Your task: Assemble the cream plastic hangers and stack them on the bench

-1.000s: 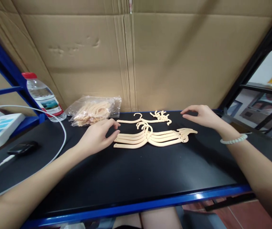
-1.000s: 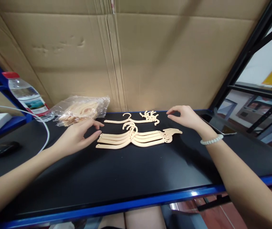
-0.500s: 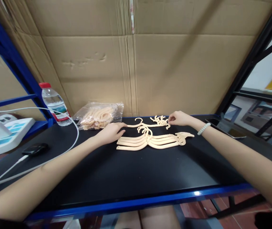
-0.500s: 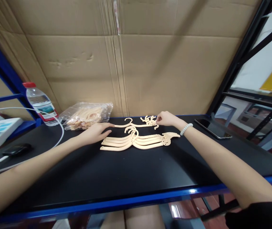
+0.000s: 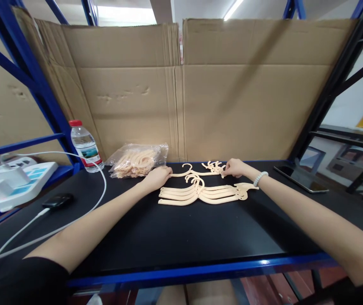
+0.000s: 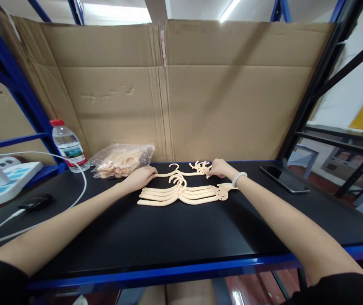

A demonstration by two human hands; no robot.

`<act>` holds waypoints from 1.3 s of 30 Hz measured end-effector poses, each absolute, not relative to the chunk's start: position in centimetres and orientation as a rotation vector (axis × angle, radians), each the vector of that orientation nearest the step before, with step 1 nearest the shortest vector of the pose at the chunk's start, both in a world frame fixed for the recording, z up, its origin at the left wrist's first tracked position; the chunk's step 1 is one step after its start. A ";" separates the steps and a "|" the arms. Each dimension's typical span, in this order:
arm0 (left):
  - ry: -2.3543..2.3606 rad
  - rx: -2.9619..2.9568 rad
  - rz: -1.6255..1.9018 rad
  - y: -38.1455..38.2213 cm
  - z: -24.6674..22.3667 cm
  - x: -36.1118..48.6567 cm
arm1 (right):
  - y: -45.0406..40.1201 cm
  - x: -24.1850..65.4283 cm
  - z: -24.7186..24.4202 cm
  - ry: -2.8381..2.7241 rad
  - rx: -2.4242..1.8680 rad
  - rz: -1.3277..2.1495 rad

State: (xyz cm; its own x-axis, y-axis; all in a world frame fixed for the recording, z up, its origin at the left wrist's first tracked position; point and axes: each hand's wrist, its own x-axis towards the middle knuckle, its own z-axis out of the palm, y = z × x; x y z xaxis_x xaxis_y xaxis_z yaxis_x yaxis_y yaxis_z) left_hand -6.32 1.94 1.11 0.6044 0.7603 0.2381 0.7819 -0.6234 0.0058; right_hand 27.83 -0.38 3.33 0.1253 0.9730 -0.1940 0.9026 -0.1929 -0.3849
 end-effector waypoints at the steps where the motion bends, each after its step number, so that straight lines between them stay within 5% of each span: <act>1: -1.328 -2.717 -0.352 1.9 1.1 -6.3 | -0.4 27.6 3.2 -1.828 -2.251 0.649; 17: -1.240 -2.645 -1.093 -1.9 4.5 -6.3 | -0.6 29.6 5.3 -1.407 -2.130 1.102; 28: -1.165 -2.613 -1.789 -6.1 5.8 -6.7 | -6.5 29.2 6.1 -1.345 -1.181 1.247; 39: -1.334 -2.549 -2.500 -8.5 3.6 -5.6 | -9.1 27.2 4.7 -1.195 -0.797 1.421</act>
